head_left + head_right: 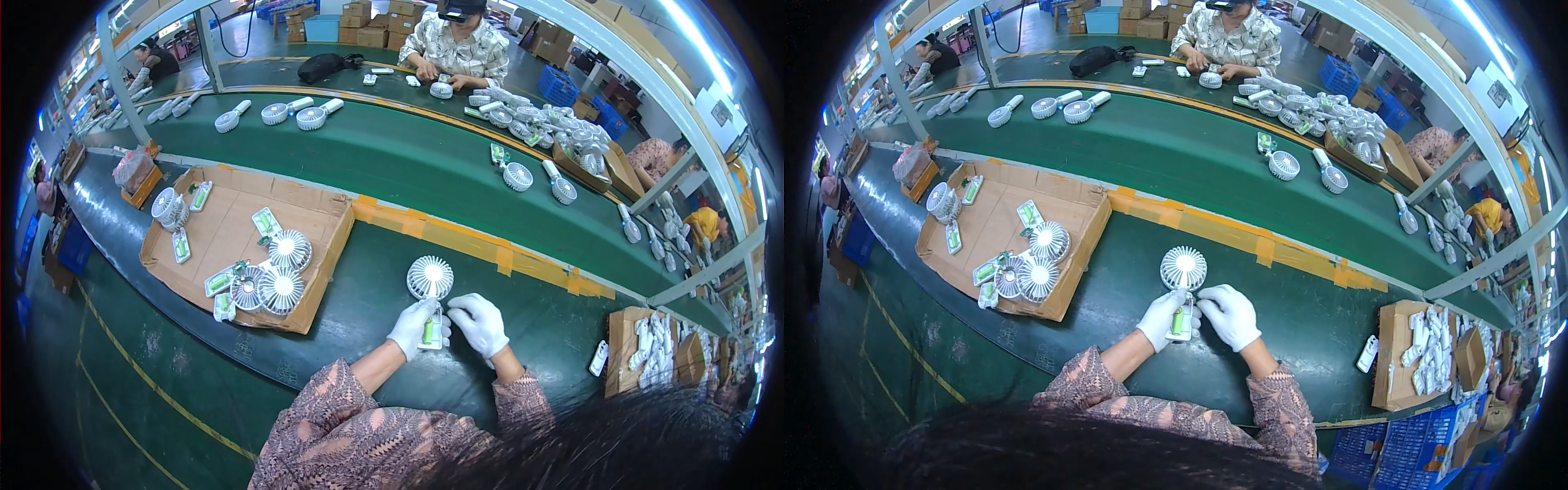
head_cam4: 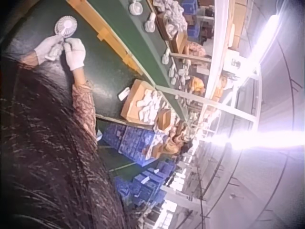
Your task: The person assembles portable fans by picking up fan components from a cardboard box and fitting them together by hand.
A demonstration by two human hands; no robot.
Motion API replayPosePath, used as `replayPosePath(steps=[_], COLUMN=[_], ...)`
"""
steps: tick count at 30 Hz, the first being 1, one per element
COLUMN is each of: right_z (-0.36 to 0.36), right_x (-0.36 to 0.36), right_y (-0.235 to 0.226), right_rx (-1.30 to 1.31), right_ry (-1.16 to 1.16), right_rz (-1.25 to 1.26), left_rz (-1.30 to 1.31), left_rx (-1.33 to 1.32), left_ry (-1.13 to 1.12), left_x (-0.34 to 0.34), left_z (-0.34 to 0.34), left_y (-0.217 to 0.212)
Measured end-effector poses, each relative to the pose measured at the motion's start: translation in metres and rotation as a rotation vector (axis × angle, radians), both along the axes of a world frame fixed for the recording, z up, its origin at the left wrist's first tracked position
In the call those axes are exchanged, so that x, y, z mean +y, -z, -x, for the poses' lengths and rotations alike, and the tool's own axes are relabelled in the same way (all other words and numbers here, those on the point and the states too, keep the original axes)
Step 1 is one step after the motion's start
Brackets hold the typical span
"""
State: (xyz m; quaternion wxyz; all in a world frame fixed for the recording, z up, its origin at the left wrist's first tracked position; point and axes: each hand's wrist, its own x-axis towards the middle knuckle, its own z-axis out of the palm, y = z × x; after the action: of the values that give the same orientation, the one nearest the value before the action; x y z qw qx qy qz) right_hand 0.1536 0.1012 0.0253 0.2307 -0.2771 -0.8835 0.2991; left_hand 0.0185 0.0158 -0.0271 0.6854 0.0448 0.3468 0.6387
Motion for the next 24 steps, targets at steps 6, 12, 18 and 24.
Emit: replayPosePath(steps=[6,12,18,24], right_z=[0.026,0.028,0.025,-0.032], right_x=[0.002,0.002,0.006,0.022], right_y=[0.003,0.01,0.013,0.022], right_rx=[-0.219,-0.304,-0.206,0.0], right_ry=[-0.168,-0.226,-0.135,0.201], right_rz=[-0.451,-0.506,-0.276,-0.085], left_rz=[0.028,0.027,-0.024,-0.04], left_rx=[0.116,0.171,0.189,-0.093], left_ry=[0.07,0.028,-0.041,0.027], left_x=[-0.001,0.0,0.009,0.004], left_z=[0.001,0.001,0.001,0.006], left_y=[0.003,0.008,0.02,0.012])
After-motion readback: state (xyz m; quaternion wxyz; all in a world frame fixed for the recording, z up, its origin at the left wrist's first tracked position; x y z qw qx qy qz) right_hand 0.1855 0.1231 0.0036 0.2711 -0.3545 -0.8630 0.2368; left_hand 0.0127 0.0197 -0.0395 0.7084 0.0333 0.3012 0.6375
